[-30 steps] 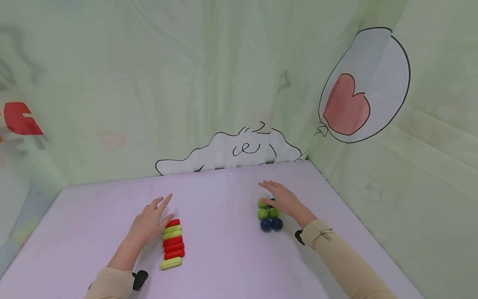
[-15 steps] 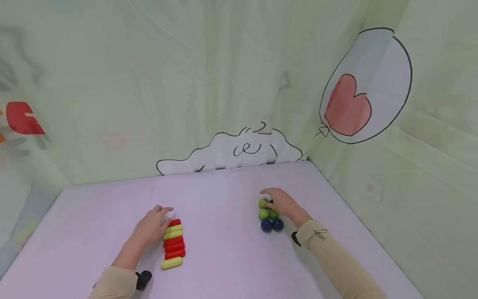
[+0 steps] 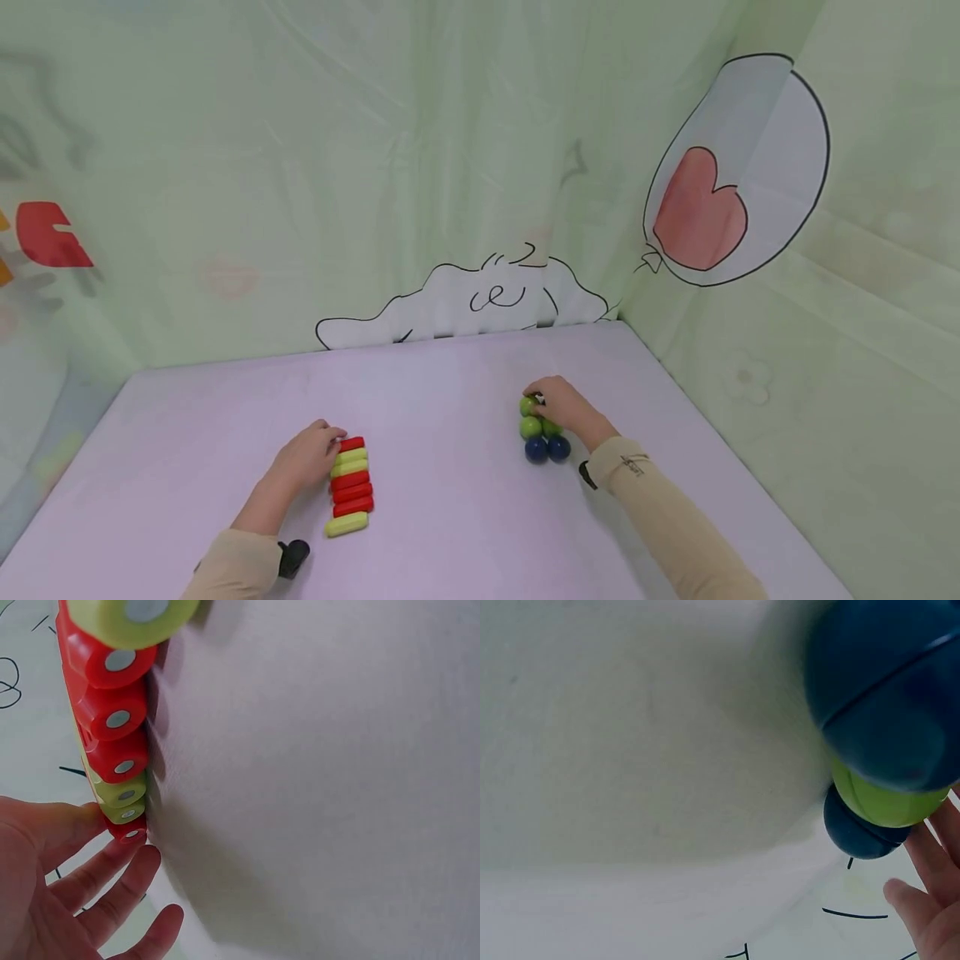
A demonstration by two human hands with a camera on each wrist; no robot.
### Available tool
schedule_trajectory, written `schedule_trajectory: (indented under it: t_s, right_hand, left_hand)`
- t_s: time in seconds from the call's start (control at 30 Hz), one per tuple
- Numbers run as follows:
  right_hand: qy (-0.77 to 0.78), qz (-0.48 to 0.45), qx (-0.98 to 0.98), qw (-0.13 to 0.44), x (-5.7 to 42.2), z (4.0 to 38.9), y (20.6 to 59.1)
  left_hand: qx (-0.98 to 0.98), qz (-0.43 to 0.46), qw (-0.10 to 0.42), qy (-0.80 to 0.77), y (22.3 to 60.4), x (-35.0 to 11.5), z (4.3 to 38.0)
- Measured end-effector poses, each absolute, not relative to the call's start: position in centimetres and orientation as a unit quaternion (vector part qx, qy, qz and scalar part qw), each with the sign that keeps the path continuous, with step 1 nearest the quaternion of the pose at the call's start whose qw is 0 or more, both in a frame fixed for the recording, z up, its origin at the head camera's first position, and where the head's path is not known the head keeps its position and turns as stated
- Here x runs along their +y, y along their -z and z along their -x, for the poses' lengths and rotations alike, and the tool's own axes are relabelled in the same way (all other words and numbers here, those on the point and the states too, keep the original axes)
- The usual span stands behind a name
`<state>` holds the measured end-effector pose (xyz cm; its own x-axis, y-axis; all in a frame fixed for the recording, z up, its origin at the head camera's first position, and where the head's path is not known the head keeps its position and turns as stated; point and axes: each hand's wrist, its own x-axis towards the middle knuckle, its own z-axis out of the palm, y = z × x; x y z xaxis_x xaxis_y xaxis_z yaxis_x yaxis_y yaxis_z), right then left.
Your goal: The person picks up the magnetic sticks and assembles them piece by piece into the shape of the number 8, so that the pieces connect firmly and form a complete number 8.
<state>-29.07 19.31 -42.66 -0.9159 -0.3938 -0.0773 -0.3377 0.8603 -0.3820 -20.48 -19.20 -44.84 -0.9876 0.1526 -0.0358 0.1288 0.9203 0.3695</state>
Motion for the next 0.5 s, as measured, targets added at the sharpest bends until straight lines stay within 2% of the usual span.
schedule_trajectory:
  t_s: [0.5]
  right_hand:
    - [0.205, 0.184, 0.958, 0.084, 18.0, 29.5, 42.8]
  left_hand:
    - [0.977, -0.069, 0.049, -0.198, 44.8, -19.0, 20.9]
